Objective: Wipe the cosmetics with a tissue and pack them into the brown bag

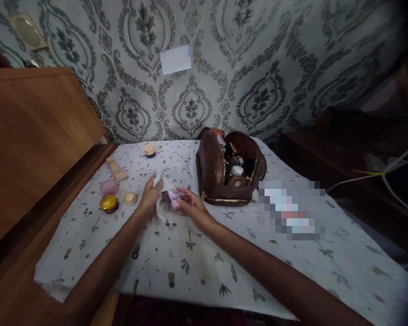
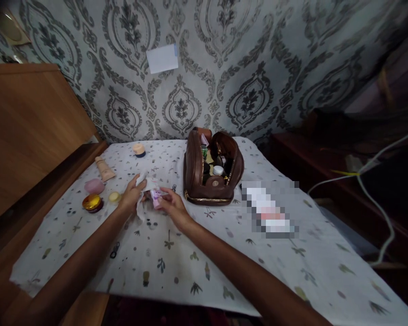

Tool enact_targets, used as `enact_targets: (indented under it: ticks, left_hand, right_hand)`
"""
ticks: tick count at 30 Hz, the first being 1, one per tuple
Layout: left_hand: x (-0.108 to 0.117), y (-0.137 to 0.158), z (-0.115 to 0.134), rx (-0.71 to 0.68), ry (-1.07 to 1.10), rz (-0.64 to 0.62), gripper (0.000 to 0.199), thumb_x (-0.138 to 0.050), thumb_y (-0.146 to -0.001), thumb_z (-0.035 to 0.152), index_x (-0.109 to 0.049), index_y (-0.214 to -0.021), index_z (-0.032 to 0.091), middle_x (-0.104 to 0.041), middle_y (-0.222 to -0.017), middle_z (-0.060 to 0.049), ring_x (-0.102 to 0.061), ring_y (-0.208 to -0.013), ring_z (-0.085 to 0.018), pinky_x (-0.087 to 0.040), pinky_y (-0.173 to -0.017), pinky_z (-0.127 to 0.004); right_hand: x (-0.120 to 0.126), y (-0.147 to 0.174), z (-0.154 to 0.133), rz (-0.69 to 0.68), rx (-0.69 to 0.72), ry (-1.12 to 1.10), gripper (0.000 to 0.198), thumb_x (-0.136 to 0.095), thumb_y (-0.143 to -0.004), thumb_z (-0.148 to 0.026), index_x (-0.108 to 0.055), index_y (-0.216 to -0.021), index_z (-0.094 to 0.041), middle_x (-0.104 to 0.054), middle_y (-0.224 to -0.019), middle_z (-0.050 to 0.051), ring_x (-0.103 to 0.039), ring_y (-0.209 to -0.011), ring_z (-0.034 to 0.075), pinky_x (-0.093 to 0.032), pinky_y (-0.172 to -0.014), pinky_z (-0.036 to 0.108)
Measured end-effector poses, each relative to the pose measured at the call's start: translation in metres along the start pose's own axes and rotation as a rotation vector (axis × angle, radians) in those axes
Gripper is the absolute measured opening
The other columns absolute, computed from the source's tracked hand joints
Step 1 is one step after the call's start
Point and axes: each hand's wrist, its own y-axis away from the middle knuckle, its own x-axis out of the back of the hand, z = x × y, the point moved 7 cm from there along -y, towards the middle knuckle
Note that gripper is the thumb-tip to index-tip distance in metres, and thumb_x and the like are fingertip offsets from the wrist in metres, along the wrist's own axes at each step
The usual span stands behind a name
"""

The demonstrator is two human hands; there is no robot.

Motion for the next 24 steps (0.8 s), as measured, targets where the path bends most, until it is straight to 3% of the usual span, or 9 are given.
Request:
enact_targets:
  ticks: [2,5,7,11,13,16,20,24]
  left_hand:
    - [-0.007,0.003,-0.002,0.032,-0.019,-0.036,0.051,-0.074,-0.071,0.046,-0.062,-0.114,0.019,-0.057,-0.064,0.005,-0.041,-0.043,-0.008,-0.031,-0.043,-0.02]
    - [-0.016,0.009,0.007,-0.019,-0.057,-0.09,0.047,-0.075,-0.069,0.037,-0.067,-0.112,0.019,-0.068,-0.085,0.0,-0.059,-0.069,-0.012,-0.045,-0.059,-0.019]
    - [-0.021,0.014,0.015,-0.047,-0.061,-0.13,0.048,-0.075,-0.068,0.034,-0.067,-0.114,0.019,-0.07,-0.094,-0.002,-0.062,-0.08,-0.014,-0.048,-0.067,-0.02]
    - [-0.036,0.022,0.032,0.026,-0.01,-0.191,0.062,-0.077,-0.069,0.043,-0.061,-0.125,0.021,-0.065,-0.08,0.002,-0.054,-0.06,-0.011,-0.044,-0.054,-0.02]
    - [-0.044,0.026,0.049,-0.005,0.006,-0.176,0.059,-0.08,-0.067,0.045,-0.062,-0.118,0.021,-0.062,-0.075,0.004,-0.052,-0.056,-0.01,-0.042,-0.051,-0.019]
    - [-0.065,0.03,0.076,-0.085,-0.007,-0.194,0.049,-0.082,-0.068,0.045,-0.062,-0.107,0.022,-0.059,-0.073,0.005,-0.051,-0.055,-0.009,-0.042,-0.05,-0.017]
    - [-0.098,0.031,0.097,-0.152,-0.069,-0.272,0.045,-0.077,-0.075,0.046,-0.062,-0.112,0.024,-0.061,-0.079,0.003,-0.052,-0.055,-0.01,-0.042,-0.048,-0.018]
    - [-0.117,0.024,0.101,-0.233,-0.184,-0.303,0.041,-0.076,-0.076,0.043,-0.065,-0.11,0.023,-0.063,-0.083,0.001,-0.05,-0.055,-0.009,-0.039,-0.047,-0.018]
  right_hand:
    - [-0.001,0.001,-0.002,0.007,-0.046,-0.135,0.061,-0.09,-0.06,-0.042,-0.065,-0.111,-0.021,-0.073,-0.09,0.002,-0.07,-0.077,0.016,-0.056,-0.074,0.03]
    - [-0.008,0.007,-0.011,-0.056,-0.101,-0.234,0.063,-0.092,-0.058,-0.041,-0.066,-0.112,-0.02,-0.075,-0.093,0.005,-0.073,-0.081,0.019,-0.056,-0.072,0.031]
    - [-0.014,0.013,-0.023,-0.117,-0.107,-0.246,0.063,-0.091,-0.061,-0.041,-0.067,-0.115,-0.021,-0.075,-0.092,0.005,-0.073,-0.081,0.019,-0.055,-0.068,0.028]
    - [-0.016,0.027,-0.054,-0.189,-0.066,-0.206,0.059,-0.087,-0.068,-0.038,-0.068,-0.121,-0.022,-0.072,-0.084,0.0,-0.07,-0.076,0.014,-0.051,-0.062,0.022]
    - [-0.011,0.034,-0.074,-0.183,-0.011,-0.118,0.059,-0.087,-0.069,-0.034,-0.068,-0.123,-0.024,-0.071,-0.087,0.0,-0.068,-0.075,0.013,-0.05,-0.061,0.021]
    - [0.008,0.044,-0.111,-0.11,0.121,0.078,0.055,-0.083,-0.073,-0.029,-0.067,-0.125,-0.022,-0.072,-0.086,-0.001,-0.064,-0.069,0.01,-0.049,-0.062,0.021]
    - [0.037,0.06,-0.157,-0.011,0.269,0.207,0.04,-0.072,-0.084,-0.032,-0.066,-0.121,-0.019,-0.073,-0.081,0.0,-0.06,-0.063,0.009,-0.05,-0.063,0.023]
    - [0.048,0.073,-0.172,0.066,0.373,0.337,0.031,-0.069,-0.086,-0.03,-0.066,-0.115,-0.023,-0.071,-0.086,0.001,-0.063,-0.068,0.014,-0.051,-0.063,0.026]
